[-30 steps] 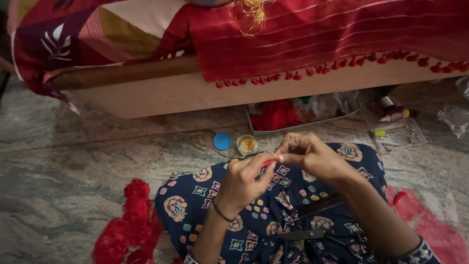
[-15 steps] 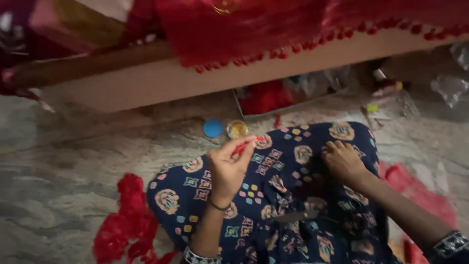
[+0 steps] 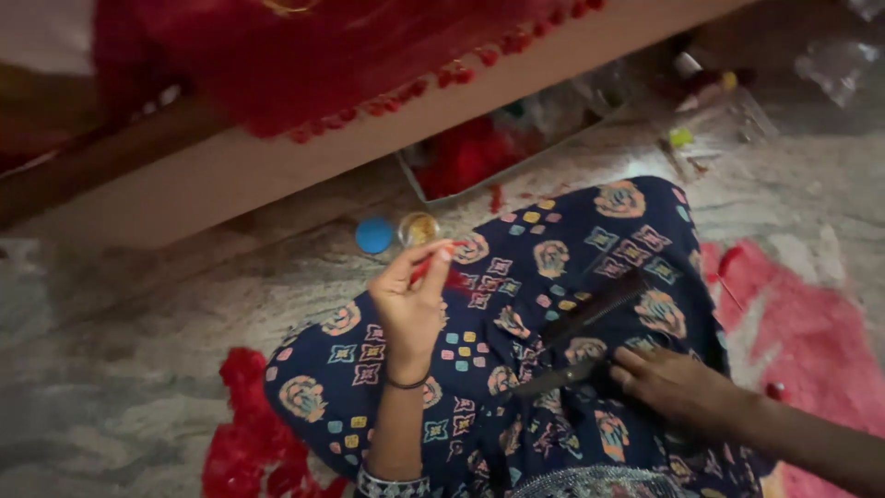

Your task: Attaching red decorative tassels to the edge of a red and gold fabric.

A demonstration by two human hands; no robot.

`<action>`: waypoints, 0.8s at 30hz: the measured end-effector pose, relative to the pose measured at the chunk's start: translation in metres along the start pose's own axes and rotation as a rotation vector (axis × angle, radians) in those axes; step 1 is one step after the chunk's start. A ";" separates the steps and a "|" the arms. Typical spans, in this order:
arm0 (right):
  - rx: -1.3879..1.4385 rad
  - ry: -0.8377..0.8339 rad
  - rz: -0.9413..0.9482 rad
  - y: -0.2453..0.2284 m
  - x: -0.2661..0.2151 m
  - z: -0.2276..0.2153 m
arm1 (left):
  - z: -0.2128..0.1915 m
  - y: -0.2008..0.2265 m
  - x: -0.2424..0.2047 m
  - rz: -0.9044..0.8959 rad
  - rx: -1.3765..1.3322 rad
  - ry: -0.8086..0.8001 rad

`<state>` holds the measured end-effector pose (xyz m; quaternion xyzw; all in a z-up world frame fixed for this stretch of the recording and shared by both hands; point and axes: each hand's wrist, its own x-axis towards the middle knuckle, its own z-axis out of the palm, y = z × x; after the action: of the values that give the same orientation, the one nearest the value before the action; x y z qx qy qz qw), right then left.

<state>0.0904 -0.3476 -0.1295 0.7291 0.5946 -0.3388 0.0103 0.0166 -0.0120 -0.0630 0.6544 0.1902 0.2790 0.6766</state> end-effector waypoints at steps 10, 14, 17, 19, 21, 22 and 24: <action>-0.289 -0.167 -0.054 0.004 0.017 -0.010 | 0.012 -0.019 0.003 -0.252 -0.126 0.103; -0.257 -0.067 -0.087 0.035 0.034 0.052 | 0.005 -0.023 0.007 -0.299 -0.229 0.139; -0.165 -0.154 -0.012 0.037 0.025 0.030 | 0.000 -0.030 0.009 -0.296 -0.249 0.153; -0.100 -0.280 0.080 0.044 0.019 0.026 | 0.000 -0.027 0.010 -0.287 -0.253 0.151; -0.097 -0.132 0.002 0.065 0.015 0.048 | 0.003 -0.019 0.013 -0.308 -0.267 0.169; -0.096 -0.129 0.001 0.066 0.012 0.044 | -0.001 -0.022 0.012 -0.306 -0.264 0.168; 0.072 0.121 -0.010 0.074 0.002 0.033 | -0.006 -0.028 0.012 -0.283 -0.245 0.172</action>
<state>0.1393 -0.3815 -0.1850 0.7452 0.5851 -0.3153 -0.0538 0.0264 0.0006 -0.0903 0.5078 0.3021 0.2571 0.7647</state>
